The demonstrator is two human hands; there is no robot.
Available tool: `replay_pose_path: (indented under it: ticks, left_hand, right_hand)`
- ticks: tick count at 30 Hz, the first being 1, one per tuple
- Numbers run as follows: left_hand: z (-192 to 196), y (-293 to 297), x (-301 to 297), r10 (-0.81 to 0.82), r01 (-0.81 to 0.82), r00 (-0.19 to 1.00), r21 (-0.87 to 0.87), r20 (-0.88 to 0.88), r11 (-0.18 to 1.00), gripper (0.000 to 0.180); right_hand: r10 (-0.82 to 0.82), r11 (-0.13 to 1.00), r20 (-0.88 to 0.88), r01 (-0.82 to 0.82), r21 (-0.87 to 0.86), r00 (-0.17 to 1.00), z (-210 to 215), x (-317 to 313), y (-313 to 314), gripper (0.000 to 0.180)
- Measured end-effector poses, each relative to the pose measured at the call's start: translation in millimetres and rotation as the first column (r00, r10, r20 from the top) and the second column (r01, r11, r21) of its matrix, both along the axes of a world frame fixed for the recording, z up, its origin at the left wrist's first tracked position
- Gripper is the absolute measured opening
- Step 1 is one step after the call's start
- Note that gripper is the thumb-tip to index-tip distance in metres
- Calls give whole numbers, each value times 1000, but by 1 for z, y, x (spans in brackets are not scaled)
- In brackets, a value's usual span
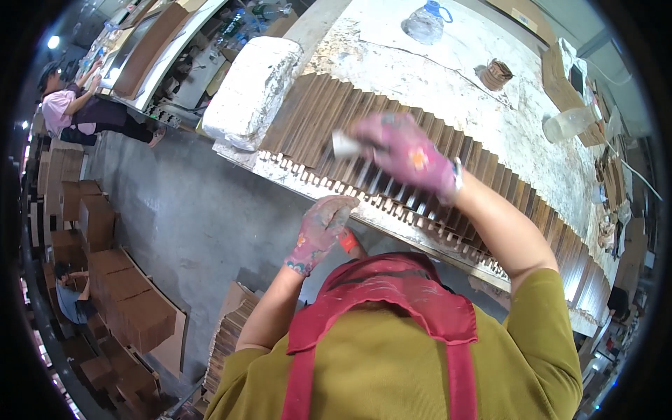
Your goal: The person cleans and wipes a long row of wooden slats arranged on a workbench. They use a cloth to wipe along the top and sides of the slats, then pick up and move a wooden block, and finally wipe down the surface of the slats again.
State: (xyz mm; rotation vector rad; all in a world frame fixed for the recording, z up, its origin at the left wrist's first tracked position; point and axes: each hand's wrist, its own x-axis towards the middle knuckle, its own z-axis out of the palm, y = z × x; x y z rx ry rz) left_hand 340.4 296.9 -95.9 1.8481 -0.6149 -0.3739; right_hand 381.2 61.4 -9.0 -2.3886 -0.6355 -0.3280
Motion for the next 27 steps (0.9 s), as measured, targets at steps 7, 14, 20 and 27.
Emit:
replay_pose_path:
  ticks: [7, 14, 20, 27]
  left_hand:
    - [-5, 6, 13, 58, -58, 998, 33, -20, 998, 22]
    - [-3, 4, 17, -12, 0, 992, -97, -126, 995, 19]
    - [0, 28, 39, -133, -85, 738, -286, -662, 954, 26]
    - [28, 26, 93, -379, 499, 731, 65, -568, 864, 33]
  right_hand:
    - [24, 977, -144, -54, -208, 989, -17, -11, 27, 36]
    - [-246, 969, 104, 247, 8, 964, -32, 73, 5, 25]
    - [110, 978, -138, -132, -162, 984, -18, 18, 29, 31]
    - [-219, 976, 119, 216, 38, 968, -34, 99, 14, 24]
